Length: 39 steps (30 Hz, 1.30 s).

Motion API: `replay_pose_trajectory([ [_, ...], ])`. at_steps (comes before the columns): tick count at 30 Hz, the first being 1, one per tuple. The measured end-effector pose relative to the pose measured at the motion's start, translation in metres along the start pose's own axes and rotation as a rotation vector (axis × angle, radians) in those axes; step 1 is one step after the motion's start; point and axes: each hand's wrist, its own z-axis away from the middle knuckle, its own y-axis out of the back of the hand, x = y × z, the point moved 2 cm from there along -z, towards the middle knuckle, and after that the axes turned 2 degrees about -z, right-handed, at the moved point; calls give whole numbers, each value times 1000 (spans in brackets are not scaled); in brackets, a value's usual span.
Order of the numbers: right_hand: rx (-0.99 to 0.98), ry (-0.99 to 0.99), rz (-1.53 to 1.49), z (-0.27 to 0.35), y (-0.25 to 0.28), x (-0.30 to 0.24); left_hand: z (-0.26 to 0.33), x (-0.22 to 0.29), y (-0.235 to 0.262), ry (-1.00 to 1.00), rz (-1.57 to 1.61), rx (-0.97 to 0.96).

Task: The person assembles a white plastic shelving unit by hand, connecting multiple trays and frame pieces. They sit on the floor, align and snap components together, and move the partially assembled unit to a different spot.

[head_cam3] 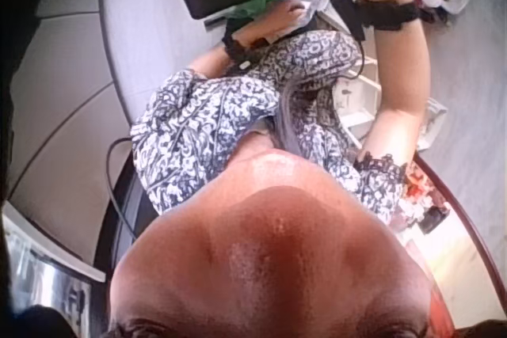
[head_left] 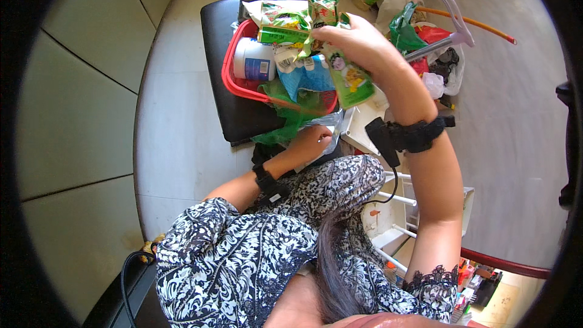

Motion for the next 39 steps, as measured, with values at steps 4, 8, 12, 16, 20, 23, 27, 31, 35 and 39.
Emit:
replay_pose_trajectory([
  [4,118,-34,244,2,40,-7,8,1,5,-48,9,-52],
  [8,201,141,289,-16,-10,-69,34,19,59,-314,-90,-75],
  [12,266,974,752,-76,-109,-165,64,15,175,-326,-266,104],
  [16,456,592,427,-130,-95,-191,50,8,225,-322,-205,17],
  [20,577,498,-71,-137,-79,-205,48,18,229,-353,-337,-23],
  [23,790,561,-286,-130,-93,-199,47,26,233,-378,-292,-3],
  [27,869,425,35,-133,-109,-177,40,24,239,-336,-253,-61],
  [31,978,470,-70,-140,-106,-175,38,24,233,-284,-281,-12],
  [35,964,369,89,-141,-105,-187,39,40,217,-298,-91,-59],
  [39,890,416,8,-110,-102,-195,41,56,214,-492,-78,-55],
])
